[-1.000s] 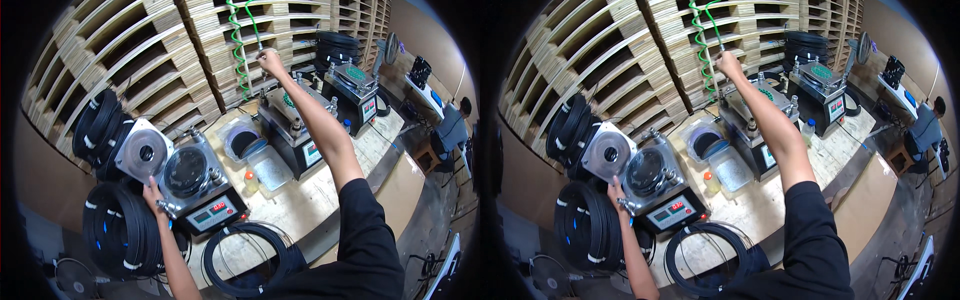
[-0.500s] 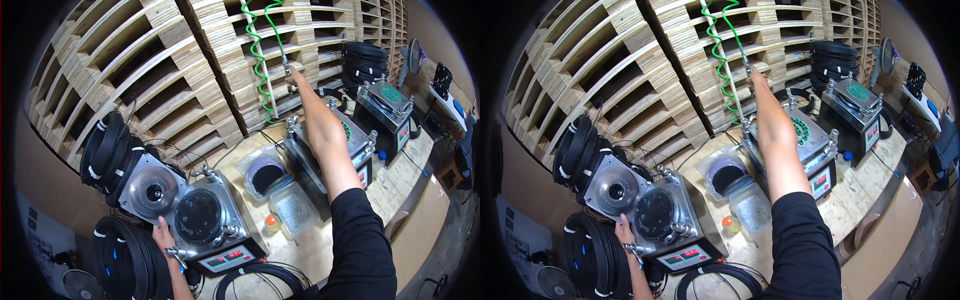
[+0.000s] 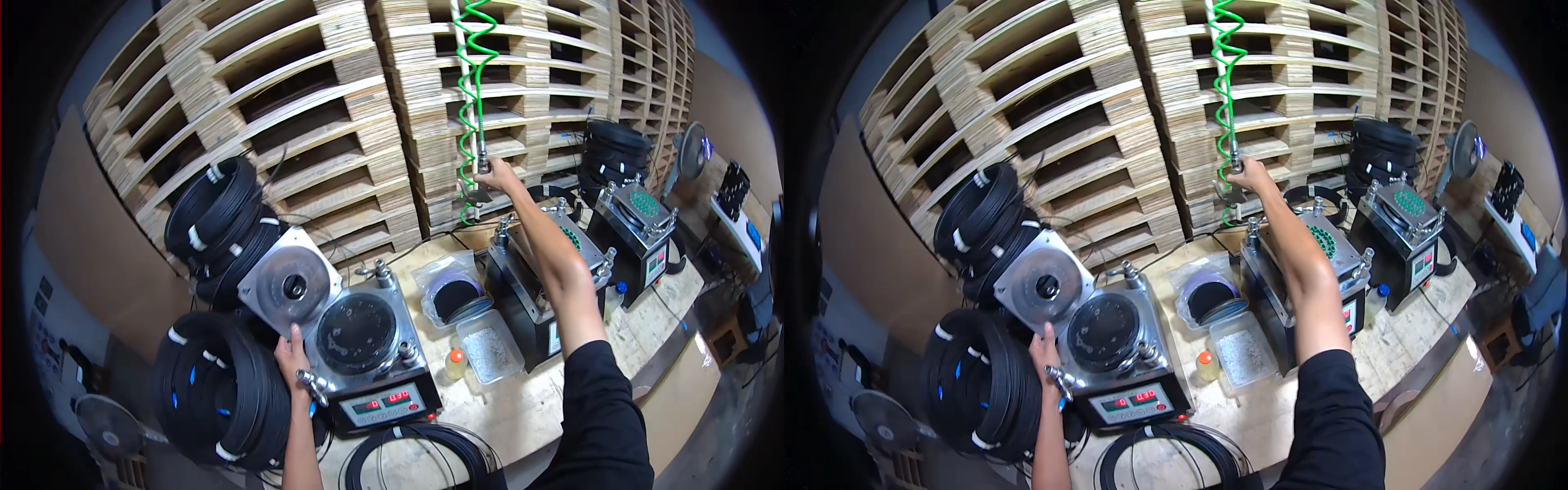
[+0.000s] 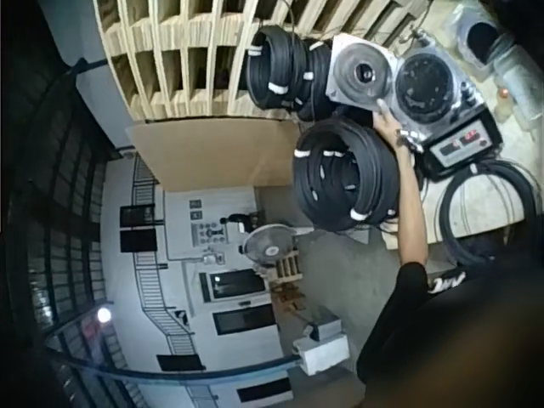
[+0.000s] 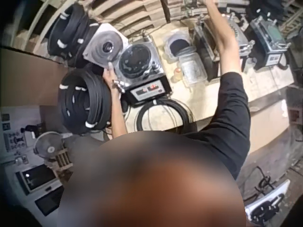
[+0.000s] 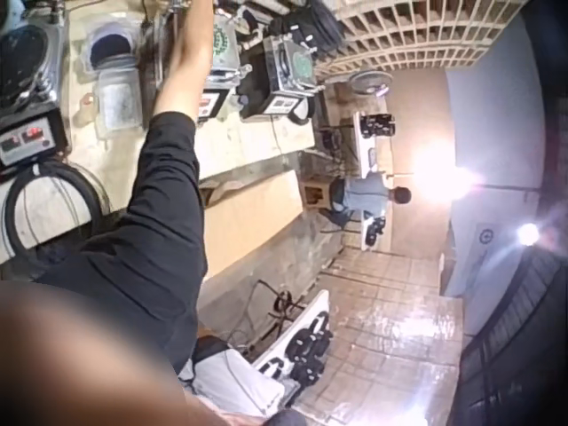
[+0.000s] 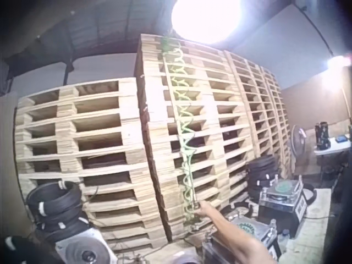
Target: The recorder is winding and securing black cable spools using a specialized industrial machine.
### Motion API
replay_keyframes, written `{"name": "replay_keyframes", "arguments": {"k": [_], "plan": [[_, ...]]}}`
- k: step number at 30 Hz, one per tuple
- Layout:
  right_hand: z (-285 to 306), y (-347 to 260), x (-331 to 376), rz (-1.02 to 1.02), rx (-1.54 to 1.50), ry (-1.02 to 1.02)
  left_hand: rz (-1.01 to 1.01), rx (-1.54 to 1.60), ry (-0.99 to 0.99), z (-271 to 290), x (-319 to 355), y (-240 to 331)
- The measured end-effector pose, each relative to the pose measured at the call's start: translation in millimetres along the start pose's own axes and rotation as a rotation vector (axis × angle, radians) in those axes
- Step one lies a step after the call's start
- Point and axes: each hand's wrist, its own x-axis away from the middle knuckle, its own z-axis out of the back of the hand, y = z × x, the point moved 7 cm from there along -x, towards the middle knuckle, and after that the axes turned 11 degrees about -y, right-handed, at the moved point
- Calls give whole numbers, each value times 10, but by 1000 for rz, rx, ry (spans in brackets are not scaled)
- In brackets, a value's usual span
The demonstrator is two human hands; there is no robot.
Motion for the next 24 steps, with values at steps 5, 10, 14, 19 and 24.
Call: {"name": "replay_keyframes", "arguments": {"k": [5, 10, 14, 19, 24], "plan": [[-6, -1045, 658, 83, -400, -3, -93, 96, 83, 132, -11, -128], [-217, -1788, 1825, 107, -1079, -26, -156, 187, 101, 70, -13, -134], [-285, -2772, 2853, 89, -1223, -129, -98, 41, 100, 115, 6, -106], [-512, -3518, 3578, 145, -1199, -47, -93, -21, 139, 193, 64, -60], [-592, -4023, 3892, 198, -1161, 106, -120, -13, 110, 181, 125, 94]]}}
